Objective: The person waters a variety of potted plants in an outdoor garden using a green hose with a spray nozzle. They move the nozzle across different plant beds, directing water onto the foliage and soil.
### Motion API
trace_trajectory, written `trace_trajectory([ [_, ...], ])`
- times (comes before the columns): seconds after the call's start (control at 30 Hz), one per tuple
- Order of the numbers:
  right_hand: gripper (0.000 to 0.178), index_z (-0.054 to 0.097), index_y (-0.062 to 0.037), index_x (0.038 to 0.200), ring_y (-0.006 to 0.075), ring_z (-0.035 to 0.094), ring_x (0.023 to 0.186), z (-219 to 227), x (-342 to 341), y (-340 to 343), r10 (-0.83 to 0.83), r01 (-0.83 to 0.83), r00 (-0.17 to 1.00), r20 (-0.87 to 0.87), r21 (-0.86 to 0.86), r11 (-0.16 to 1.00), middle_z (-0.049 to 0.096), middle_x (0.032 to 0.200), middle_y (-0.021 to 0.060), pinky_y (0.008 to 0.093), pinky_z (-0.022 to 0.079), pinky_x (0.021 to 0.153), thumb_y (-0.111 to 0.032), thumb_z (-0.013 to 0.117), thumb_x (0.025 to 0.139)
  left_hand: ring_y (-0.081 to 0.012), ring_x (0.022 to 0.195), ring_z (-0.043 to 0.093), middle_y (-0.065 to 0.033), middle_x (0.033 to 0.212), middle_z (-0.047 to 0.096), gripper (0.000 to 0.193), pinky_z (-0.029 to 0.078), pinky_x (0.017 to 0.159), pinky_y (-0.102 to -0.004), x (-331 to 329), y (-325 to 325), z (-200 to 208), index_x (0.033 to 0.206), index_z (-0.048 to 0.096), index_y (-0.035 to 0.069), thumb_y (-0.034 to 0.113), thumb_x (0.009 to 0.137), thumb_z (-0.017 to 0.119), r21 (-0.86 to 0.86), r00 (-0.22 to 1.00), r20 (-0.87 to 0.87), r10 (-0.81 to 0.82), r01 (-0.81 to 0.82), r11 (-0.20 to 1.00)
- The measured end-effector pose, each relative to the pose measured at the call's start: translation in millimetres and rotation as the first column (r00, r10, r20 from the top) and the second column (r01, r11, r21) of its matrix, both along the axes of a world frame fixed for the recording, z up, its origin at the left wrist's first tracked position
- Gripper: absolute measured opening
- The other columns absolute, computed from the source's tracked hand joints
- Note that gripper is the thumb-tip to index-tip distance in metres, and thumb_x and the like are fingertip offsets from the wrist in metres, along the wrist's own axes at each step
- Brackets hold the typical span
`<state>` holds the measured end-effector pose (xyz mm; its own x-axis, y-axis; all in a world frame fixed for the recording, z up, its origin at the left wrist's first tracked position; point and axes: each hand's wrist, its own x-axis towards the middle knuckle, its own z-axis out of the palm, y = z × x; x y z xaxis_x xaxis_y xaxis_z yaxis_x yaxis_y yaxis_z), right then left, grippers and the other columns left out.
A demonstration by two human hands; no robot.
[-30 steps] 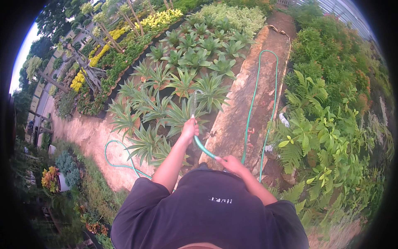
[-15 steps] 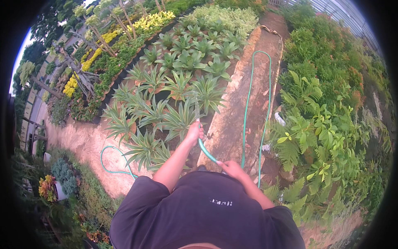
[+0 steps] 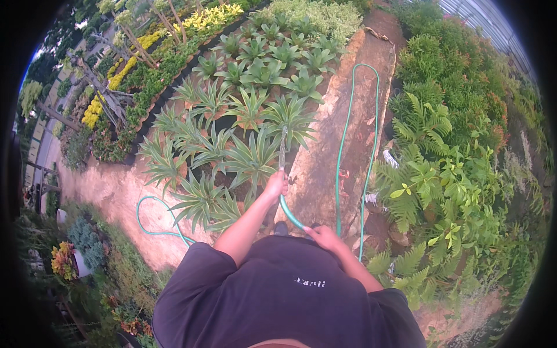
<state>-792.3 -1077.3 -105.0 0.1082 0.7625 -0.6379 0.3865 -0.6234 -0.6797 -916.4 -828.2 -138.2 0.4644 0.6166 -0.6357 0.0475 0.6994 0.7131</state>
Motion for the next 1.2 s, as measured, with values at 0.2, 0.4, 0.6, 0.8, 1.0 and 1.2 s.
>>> trace_trajectory([
  [0.2, 0.072, 0.065, 0.0027, 0.073, 0.0194, 0.055, 0.061, -1, -7, 1, 0.041, -0.041, 0.999, 0.020, -0.008, 0.999, 0.059, 0.061, 0.0092, 0.0386, 0.046, 0.061, -0.064, 0.052, 0.097, -0.0093, 0.045, 0.034, 0.0034, 0.062, 0.037, 0.032, 0.032, 0.040, -0.0273, -7, 1, -8, 0.095, 0.045, 0.011, 0.039, 0.108, 0.037, 0.028, 0.999, -0.016, -0.028, 0.029, 0.999],
  [0.4, 0.075, 0.065, 0.0029, 0.072, 0.0214, 0.056, 0.062, -4, -15, 6, 0.047, -0.047, 0.999, 0.025, 0.003, 0.999, 0.058, 0.061, 0.0111, 0.0403, 0.046, 0.063, -0.066, 0.051, 0.096, -0.0090, 0.046, 0.034, 0.0034, 0.062, 0.038, 0.033, 0.032, 0.041, -0.0272, -19, 4, -10, 0.094, 0.046, 0.010, 0.039, 0.107, 0.037, 0.075, 0.998, -0.055, -0.019, 0.023, 0.997],
  [0.6, 0.075, 0.066, 0.0038, 0.073, 0.0249, 0.058, 0.063, -3, -22, 17, 0.079, -0.079, 0.996, 0.036, -0.003, 0.997, 0.059, 0.062, 0.0141, 0.0422, 0.047, 0.065, -0.067, 0.052, 0.095, -0.0086, 0.045, 0.034, 0.0033, 0.063, 0.039, 0.030, 0.032, 0.041, -0.0268, -36, 11, 0, 0.096, 0.045, 0.010, 0.037, 0.107, 0.037, 0.040, 1.000, -0.005, 0.010, -0.010, 0.999],
  [0.8, 0.075, 0.066, 0.0046, 0.073, 0.0251, 0.057, 0.061, -4, -26, 24, 0.097, -0.098, 0.995, 0.028, 0.014, 0.995, 0.059, 0.062, 0.0146, 0.0420, 0.047, 0.065, -0.066, 0.053, 0.095, -0.0086, 0.045, 0.034, 0.0031, 0.064, 0.040, 0.031, 0.032, 0.041, -0.0269, -45, 16, 3, 0.096, 0.045, 0.010, 0.038, 0.107, 0.037, 0.021, 1.000, 0.007, 0.030, -0.031, 0.999],
  [1.0, 0.074, 0.065, 0.0037, 0.072, 0.0232, 0.056, 0.060, -2, -30, 25, 0.104, -0.104, 0.994, 0.040, 0.003, 0.995, 0.058, 0.061, 0.0127, 0.0410, 0.047, 0.063, -0.065, 0.054, 0.095, -0.0086, 0.046, 0.036, 0.0025, 0.065, 0.040, 0.033, 0.033, 0.041, -0.0267, -51, 15, -2, 0.096, 0.045, 0.011, 0.041, 0.108, 0.038, 0.039, 0.999, 0.024, 0.046, -0.047, 0.998],
  [1.2, 0.074, 0.066, 0.0033, 0.072, 0.0243, 0.058, 0.061, 1, -35, 27, 0.094, -0.094, 0.994, 0.046, -0.010, 0.996, 0.060, 0.062, 0.0130, 0.0409, 0.047, 0.064, -0.066, 0.053, 0.095, -0.0088, 0.047, 0.036, 0.0025, 0.065, 0.041, 0.033, 0.032, 0.040, -0.0266, -54, 17, 1, 0.096, 0.046, 0.011, 0.041, 0.107, 0.039, 0.030, 0.998, 0.038, 0.041, -0.042, 0.999],
])
